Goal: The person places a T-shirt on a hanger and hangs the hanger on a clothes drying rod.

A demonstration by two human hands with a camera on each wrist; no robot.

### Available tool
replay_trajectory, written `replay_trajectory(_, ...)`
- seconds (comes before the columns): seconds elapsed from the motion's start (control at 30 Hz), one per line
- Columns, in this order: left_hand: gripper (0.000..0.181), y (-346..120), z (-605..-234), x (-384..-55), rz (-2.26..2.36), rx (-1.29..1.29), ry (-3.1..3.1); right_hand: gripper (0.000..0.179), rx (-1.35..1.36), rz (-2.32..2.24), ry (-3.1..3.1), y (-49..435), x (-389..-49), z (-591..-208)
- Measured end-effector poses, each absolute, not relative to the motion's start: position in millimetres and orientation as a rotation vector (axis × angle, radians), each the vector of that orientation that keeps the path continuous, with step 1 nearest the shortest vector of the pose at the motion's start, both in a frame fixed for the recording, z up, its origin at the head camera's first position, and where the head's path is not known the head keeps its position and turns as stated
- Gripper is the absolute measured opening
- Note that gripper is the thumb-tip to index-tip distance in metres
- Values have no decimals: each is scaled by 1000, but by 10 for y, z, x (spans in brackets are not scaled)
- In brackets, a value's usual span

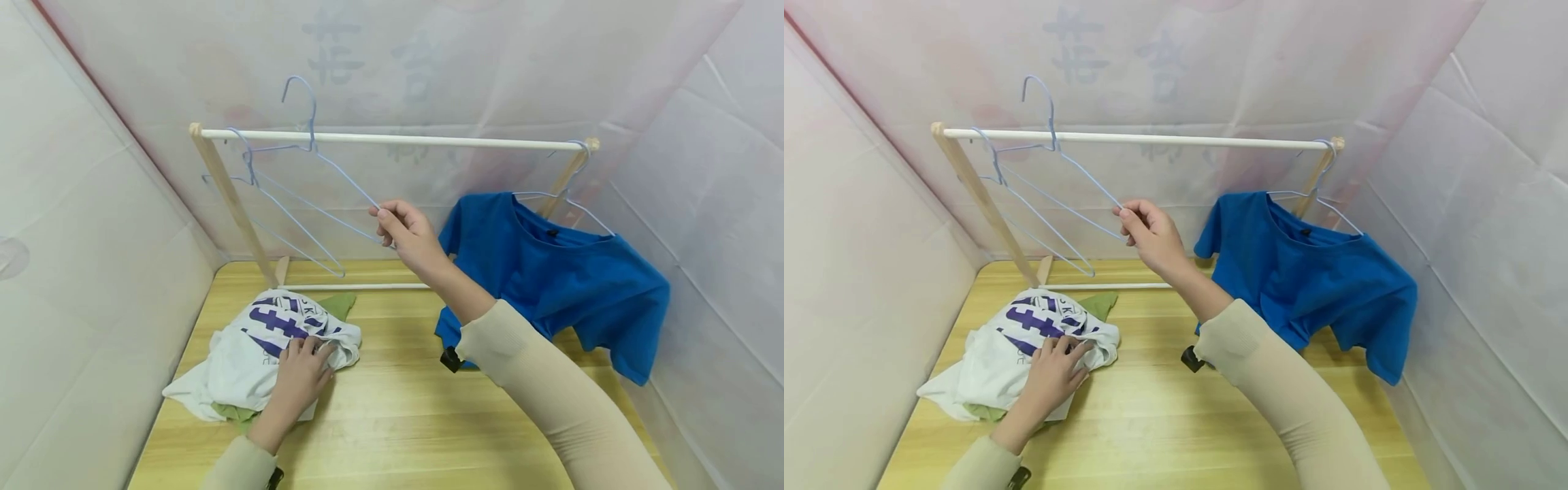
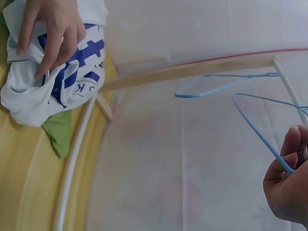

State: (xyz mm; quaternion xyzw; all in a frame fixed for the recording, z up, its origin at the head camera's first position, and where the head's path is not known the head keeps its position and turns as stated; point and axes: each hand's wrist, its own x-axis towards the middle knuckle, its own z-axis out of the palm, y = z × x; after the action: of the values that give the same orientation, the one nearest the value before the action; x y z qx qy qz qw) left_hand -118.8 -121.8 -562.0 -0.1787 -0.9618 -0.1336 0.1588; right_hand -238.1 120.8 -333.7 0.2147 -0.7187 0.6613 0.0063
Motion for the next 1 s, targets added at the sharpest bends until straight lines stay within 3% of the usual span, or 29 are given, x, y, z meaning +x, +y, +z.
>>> replay_trajectory(0.17,54,-1202,-5685,-1252,-302,-438,-2776,29,657,2041,-2247,1346,-2298,-3334)
replay_trajectory(0.37,88,-1216,-5712,-1284,-280,-405,-2858,30,618,2002,-2234,1528,-2232,-3387)
replay_trajectory(0.43,91,-1216,-5692,-1299,-306,-399,-2861,31,600,1992,-2234,1595,-2213,-3409)
replay_trajectory(0.5,85,-1217,-5657,-1320,-345,-395,-2842,30,587,1989,-2226,1660,-2197,-3432)
replay_trajectory(0.67,44,-1203,-5528,-1381,-401,-387,-2775,29,578,1984,-2199,1824,-2143,-3471)
replay_trajectory(0.73,36,-1197,-5459,-1400,-411,-383,-2756,29,581,1982,-2198,1877,-2113,-3477)
replay_trajectory(1.0,39,-1061,-5095,-1448,-605,-402,-2604,28,586,2043,-2163,2054,-2000,-3502)
